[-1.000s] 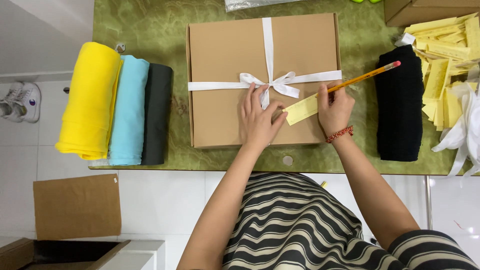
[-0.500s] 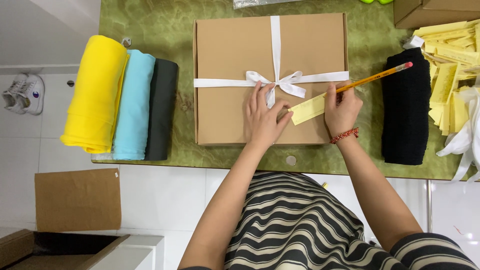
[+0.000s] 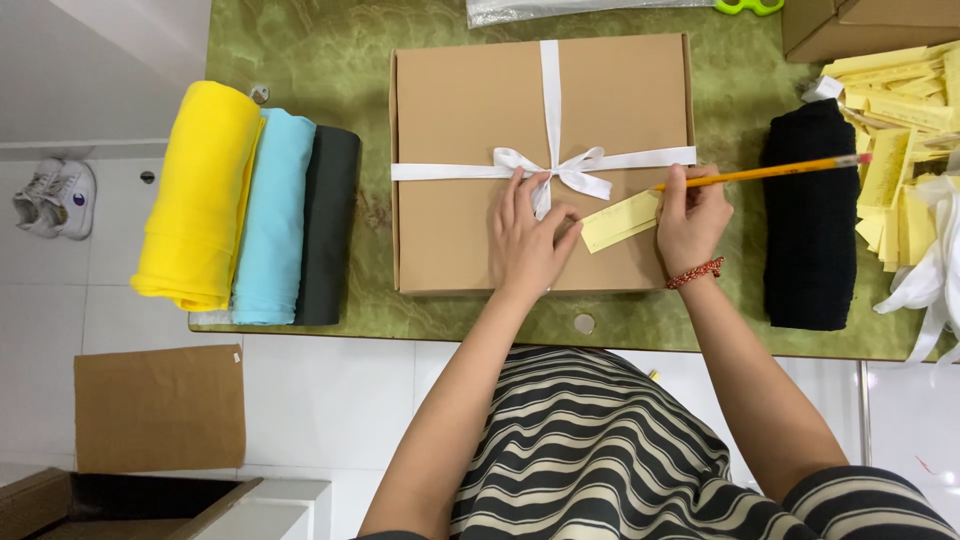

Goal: Packaging items into boxes, including tying ribbons and writing on tags

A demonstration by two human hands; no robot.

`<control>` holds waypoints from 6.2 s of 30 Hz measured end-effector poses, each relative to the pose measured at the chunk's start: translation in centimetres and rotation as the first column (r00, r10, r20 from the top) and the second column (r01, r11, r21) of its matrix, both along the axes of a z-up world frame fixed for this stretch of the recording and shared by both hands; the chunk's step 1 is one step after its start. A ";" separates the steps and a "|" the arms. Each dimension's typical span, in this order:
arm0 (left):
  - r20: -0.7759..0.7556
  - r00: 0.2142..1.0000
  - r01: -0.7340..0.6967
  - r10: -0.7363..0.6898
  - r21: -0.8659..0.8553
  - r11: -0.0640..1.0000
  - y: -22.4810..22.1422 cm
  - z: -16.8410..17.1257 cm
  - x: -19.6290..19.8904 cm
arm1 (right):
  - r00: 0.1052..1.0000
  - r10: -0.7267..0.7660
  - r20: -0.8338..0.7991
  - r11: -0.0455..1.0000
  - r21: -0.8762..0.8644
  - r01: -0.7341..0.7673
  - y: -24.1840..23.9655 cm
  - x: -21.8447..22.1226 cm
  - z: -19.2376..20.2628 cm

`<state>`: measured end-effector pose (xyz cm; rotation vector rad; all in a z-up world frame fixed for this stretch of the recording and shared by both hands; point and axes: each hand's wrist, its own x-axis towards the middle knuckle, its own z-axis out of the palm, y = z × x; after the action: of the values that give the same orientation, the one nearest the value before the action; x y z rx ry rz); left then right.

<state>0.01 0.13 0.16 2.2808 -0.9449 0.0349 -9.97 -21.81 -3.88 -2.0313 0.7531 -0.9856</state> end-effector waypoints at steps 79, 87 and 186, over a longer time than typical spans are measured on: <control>-0.049 0.999 -0.020 0.018 -0.038 0.999 0.0 -0.3 0.0 | 0.967 0.211 0.140 0.857 0.449 -0.252 2.3 0.2 1.7; -0.021 1.000 -0.012 0.012 -0.033 0.999 -0.2 -0.9 0.1 | 0.971 0.189 0.146 0.898 0.375 -0.231 1.8 0.0 2.2; -0.012 1.000 0.001 -0.001 -0.010 1.000 -0.1 0.1 0.0 | 0.901 0.303 -0.311 0.935 -0.088 -0.344 3.3 -0.7 0.1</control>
<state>0.04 0.07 0.26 2.2693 -0.9377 0.0259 -10.64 -18.50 -3.82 -2.3651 0.4761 -0.5648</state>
